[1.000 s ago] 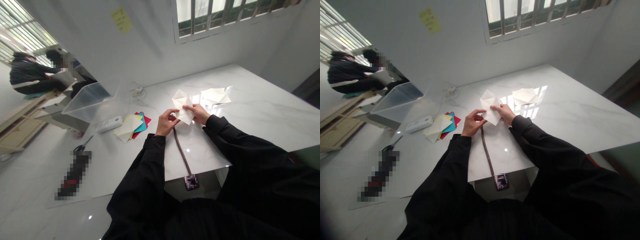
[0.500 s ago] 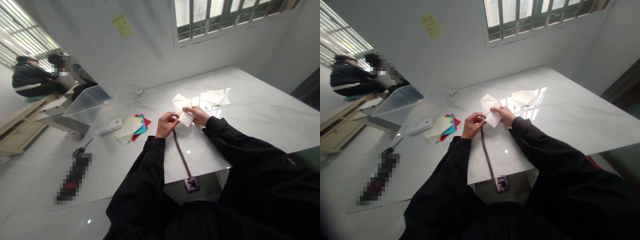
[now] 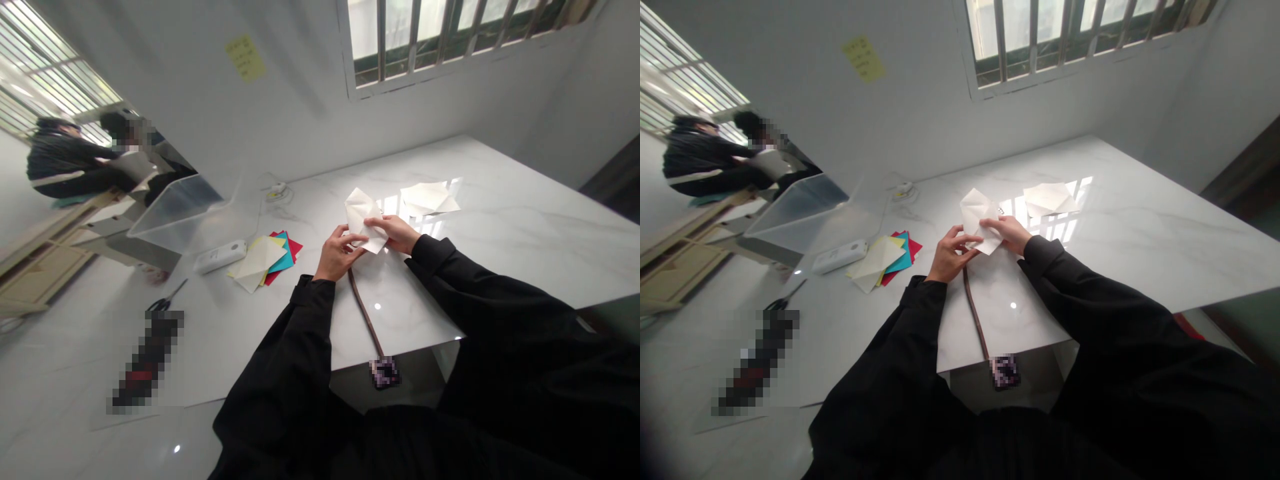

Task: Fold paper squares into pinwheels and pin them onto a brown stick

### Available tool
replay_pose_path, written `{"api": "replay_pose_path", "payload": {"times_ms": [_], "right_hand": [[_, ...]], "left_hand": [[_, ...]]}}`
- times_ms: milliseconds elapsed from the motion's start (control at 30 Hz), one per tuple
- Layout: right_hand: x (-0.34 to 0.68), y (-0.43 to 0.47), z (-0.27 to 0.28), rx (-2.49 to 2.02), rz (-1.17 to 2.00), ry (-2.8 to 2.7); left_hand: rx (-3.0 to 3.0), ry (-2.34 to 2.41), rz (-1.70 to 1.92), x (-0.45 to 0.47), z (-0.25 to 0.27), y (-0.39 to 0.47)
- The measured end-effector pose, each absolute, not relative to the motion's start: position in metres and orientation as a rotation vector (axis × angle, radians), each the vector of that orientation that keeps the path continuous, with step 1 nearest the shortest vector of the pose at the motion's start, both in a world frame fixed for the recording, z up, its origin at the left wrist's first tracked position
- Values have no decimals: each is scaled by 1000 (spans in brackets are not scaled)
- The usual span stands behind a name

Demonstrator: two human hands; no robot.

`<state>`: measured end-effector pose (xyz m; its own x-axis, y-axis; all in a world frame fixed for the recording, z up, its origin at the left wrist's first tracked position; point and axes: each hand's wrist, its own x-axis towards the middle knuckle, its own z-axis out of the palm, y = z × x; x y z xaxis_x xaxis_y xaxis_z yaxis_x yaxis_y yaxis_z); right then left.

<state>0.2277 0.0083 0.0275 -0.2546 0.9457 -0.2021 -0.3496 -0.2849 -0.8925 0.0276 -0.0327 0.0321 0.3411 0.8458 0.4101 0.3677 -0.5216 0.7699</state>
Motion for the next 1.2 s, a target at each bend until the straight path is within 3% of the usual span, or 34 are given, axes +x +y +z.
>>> {"api": "replay_pose_path", "payload": {"times_ms": [733,1200], "right_hand": [[231,5,28,-982,1749,-1203],[228,3,30,-1096,1646,-1256]], "left_hand": [[1355,1086,1313,39,27,-29],[1311,1102,1350,39,20,-23]]}}
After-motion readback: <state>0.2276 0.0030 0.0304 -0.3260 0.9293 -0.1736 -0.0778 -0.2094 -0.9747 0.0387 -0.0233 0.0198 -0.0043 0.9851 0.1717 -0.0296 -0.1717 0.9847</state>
